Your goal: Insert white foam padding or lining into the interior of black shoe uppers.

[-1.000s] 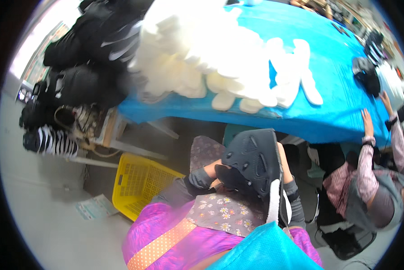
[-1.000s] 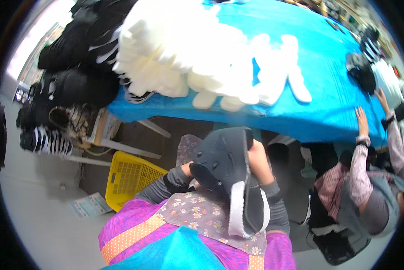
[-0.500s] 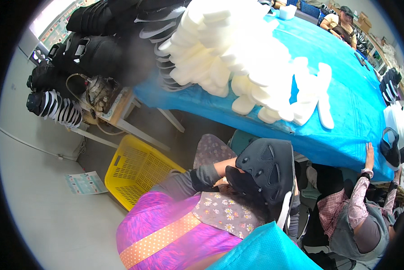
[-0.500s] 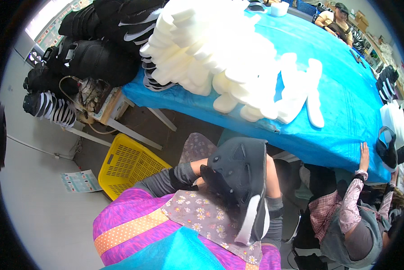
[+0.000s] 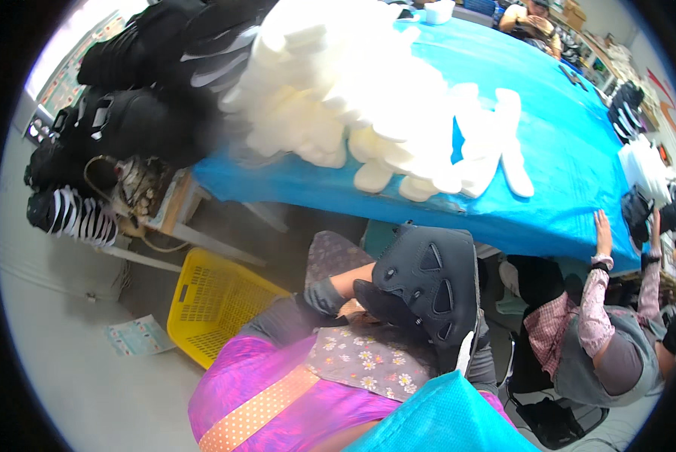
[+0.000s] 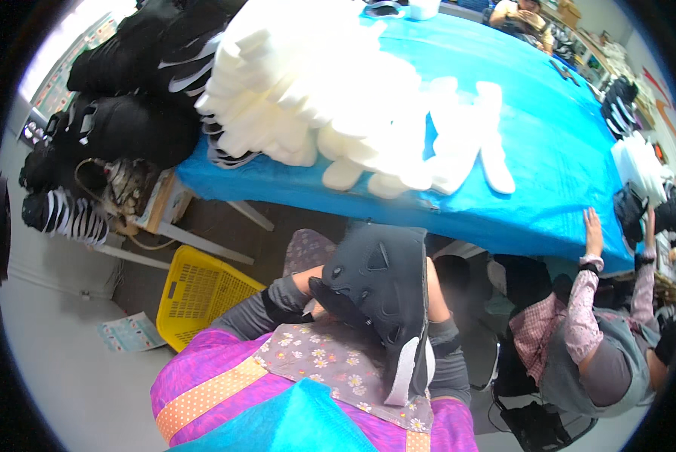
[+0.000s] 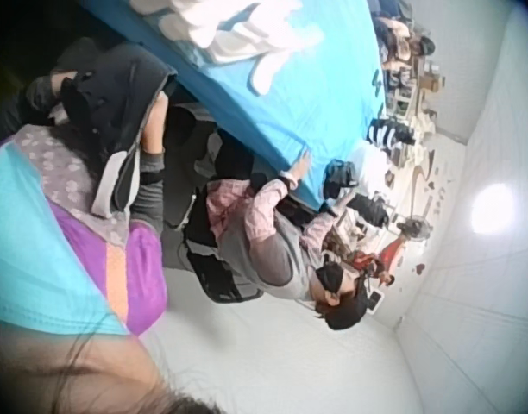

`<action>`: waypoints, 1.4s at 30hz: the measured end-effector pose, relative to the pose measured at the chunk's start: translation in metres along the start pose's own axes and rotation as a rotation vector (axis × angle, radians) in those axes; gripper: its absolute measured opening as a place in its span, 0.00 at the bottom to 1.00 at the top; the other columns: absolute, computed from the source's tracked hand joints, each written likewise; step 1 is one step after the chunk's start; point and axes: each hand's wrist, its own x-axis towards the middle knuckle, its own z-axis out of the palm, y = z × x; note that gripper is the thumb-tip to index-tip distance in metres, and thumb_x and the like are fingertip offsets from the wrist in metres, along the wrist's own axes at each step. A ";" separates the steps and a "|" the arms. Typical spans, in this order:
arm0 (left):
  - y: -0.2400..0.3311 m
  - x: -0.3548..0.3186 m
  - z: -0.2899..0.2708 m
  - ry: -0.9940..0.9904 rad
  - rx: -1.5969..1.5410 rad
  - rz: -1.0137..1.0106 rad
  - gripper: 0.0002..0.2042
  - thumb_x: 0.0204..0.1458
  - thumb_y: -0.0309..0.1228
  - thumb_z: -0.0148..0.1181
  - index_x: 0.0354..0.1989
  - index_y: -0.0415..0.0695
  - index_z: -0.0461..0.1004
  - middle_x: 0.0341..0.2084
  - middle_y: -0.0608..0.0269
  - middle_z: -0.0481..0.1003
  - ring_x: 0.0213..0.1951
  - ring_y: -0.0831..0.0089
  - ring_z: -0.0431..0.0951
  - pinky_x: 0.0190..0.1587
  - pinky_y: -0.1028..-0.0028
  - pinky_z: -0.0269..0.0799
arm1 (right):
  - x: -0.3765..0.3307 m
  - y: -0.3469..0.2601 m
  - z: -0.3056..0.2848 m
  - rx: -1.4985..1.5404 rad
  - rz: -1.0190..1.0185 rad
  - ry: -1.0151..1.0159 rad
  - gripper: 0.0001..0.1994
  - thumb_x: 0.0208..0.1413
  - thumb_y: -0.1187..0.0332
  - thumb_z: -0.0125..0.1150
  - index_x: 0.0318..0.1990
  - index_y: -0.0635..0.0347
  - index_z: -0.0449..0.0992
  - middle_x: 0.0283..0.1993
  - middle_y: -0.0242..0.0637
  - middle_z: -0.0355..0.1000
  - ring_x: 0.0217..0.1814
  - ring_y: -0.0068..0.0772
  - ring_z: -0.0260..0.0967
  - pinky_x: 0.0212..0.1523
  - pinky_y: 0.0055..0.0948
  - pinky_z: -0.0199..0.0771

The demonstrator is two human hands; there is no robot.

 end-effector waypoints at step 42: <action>0.009 0.013 -0.009 0.042 0.035 -0.025 0.20 0.54 0.27 0.65 0.56 0.37 0.74 0.52 0.61 0.77 0.51 0.76 0.73 0.56 0.71 0.69 | 0.013 -0.024 0.004 0.079 -0.097 0.024 0.17 0.65 0.71 0.56 0.58 0.68 0.72 0.54 0.34 0.75 0.54 0.21 0.69 0.55 0.25 0.70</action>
